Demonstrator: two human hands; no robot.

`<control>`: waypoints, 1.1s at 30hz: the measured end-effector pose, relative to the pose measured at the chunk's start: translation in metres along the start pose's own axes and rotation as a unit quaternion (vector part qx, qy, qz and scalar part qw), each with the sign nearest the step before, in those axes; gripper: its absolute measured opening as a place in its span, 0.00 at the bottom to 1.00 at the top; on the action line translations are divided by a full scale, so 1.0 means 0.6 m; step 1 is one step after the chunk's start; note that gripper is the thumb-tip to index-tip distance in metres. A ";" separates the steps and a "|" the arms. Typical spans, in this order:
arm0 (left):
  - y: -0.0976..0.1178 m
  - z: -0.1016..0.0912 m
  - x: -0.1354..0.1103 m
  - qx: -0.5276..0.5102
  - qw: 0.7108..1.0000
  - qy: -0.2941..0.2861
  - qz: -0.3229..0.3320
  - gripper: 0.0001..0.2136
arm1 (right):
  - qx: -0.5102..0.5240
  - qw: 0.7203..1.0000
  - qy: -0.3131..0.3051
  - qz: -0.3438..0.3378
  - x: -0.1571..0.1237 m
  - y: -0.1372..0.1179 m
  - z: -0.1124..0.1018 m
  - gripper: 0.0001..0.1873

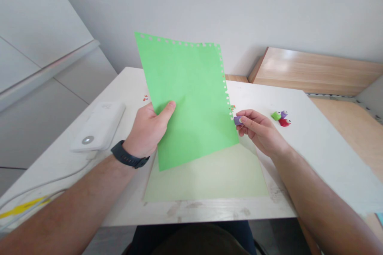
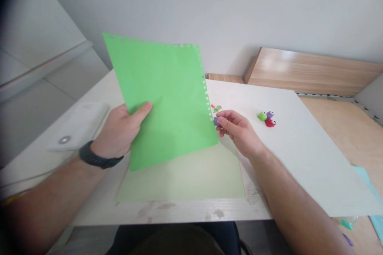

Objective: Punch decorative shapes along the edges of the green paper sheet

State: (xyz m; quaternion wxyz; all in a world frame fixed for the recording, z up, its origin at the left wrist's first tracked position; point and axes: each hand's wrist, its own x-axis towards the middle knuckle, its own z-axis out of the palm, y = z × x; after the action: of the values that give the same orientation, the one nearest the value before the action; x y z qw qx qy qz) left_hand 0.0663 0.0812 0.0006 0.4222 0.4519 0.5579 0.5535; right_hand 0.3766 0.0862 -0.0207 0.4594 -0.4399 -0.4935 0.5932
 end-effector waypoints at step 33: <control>-0.005 -0.003 0.002 0.005 1.000 0.001 0.007 0.17 | 0.023 1.000 -0.007 0.000 -0.002 -0.003 0.000 0.11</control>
State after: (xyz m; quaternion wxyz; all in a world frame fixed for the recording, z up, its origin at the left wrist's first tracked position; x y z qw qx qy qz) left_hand 0.0644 0.0818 -0.0020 0.4161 0.4573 0.5575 0.5540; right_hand 0.3770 0.0855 -0.0188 0.4663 -0.4249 -0.4830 0.6073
